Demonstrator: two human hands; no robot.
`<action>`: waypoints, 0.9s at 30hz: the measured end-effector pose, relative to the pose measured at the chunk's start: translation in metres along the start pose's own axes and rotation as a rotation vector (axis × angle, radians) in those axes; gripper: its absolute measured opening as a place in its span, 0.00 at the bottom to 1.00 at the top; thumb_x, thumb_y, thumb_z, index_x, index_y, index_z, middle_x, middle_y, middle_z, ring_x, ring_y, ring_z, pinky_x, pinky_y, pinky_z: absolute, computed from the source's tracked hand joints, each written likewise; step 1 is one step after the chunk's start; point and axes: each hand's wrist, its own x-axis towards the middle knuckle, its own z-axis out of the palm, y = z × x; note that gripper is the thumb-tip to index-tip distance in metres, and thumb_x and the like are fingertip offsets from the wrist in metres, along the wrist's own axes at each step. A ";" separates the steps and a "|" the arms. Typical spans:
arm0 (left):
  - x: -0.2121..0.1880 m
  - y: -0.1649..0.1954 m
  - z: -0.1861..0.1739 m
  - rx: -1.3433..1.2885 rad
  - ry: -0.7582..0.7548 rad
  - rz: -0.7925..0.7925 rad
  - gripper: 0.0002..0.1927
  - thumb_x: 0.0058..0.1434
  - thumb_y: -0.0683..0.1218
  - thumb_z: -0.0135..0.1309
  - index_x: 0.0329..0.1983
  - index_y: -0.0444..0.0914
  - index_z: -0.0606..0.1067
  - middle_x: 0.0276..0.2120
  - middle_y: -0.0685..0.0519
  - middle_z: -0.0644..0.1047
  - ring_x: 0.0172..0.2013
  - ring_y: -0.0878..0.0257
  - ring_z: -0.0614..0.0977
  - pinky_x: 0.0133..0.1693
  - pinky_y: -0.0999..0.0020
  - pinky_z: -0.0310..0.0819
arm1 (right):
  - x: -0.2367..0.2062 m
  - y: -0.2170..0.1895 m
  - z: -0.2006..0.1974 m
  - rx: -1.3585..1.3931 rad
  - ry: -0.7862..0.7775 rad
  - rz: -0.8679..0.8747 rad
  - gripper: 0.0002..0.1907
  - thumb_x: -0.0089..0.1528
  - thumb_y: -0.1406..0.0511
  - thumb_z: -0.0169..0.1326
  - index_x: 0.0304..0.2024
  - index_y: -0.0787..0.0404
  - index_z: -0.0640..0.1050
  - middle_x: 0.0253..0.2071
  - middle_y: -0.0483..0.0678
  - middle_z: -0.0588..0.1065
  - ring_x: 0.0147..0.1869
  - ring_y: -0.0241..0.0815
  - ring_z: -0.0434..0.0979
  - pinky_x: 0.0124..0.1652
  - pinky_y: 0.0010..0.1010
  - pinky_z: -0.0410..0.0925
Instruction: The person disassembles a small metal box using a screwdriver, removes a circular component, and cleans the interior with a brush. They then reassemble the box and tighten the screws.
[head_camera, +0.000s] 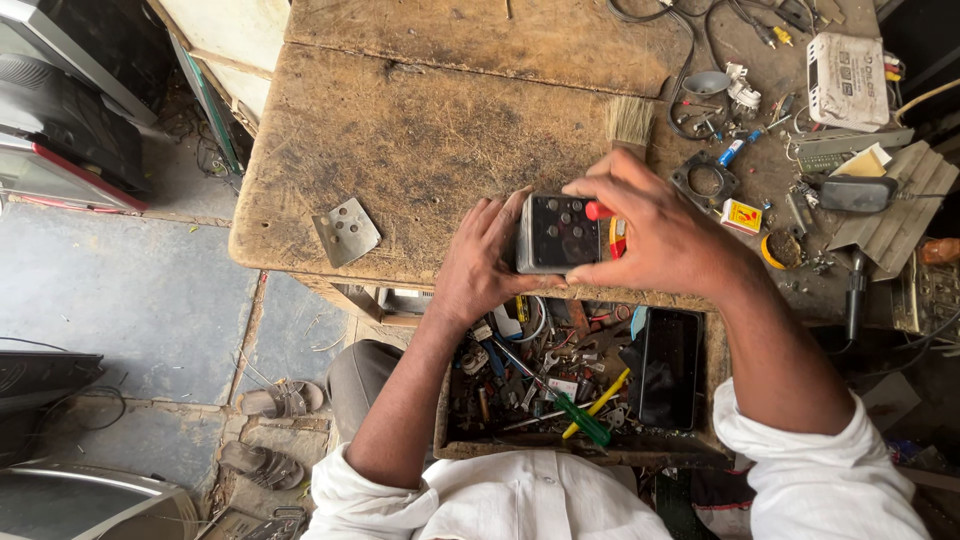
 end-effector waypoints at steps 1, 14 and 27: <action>-0.002 0.002 -0.001 0.021 0.016 0.014 0.61 0.41 0.66 0.75 0.72 0.34 0.62 0.54 0.42 0.75 0.55 0.46 0.75 0.60 0.49 0.70 | -0.003 -0.001 0.000 -0.045 0.008 -0.024 0.48 0.40 0.55 0.78 0.59 0.64 0.73 0.50 0.52 0.68 0.53 0.46 0.74 0.51 0.37 0.73; -0.024 0.008 0.007 0.423 0.280 0.296 0.27 0.68 0.50 0.59 0.68 0.44 0.66 0.63 0.46 0.72 0.63 0.50 0.73 0.60 0.45 0.62 | -0.046 0.013 0.041 -0.113 0.332 -0.268 0.47 0.49 0.64 0.75 0.66 0.65 0.67 0.60 0.57 0.68 0.63 0.55 0.72 0.61 0.44 0.70; -0.037 -0.002 0.020 0.521 0.238 0.321 0.20 0.71 0.46 0.56 0.64 0.54 0.69 0.63 0.51 0.72 0.63 0.54 0.72 0.60 0.48 0.63 | -0.060 0.025 0.057 -0.247 0.343 -0.338 0.44 0.50 0.66 0.76 0.66 0.65 0.70 0.57 0.54 0.68 0.56 0.51 0.74 0.54 0.42 0.69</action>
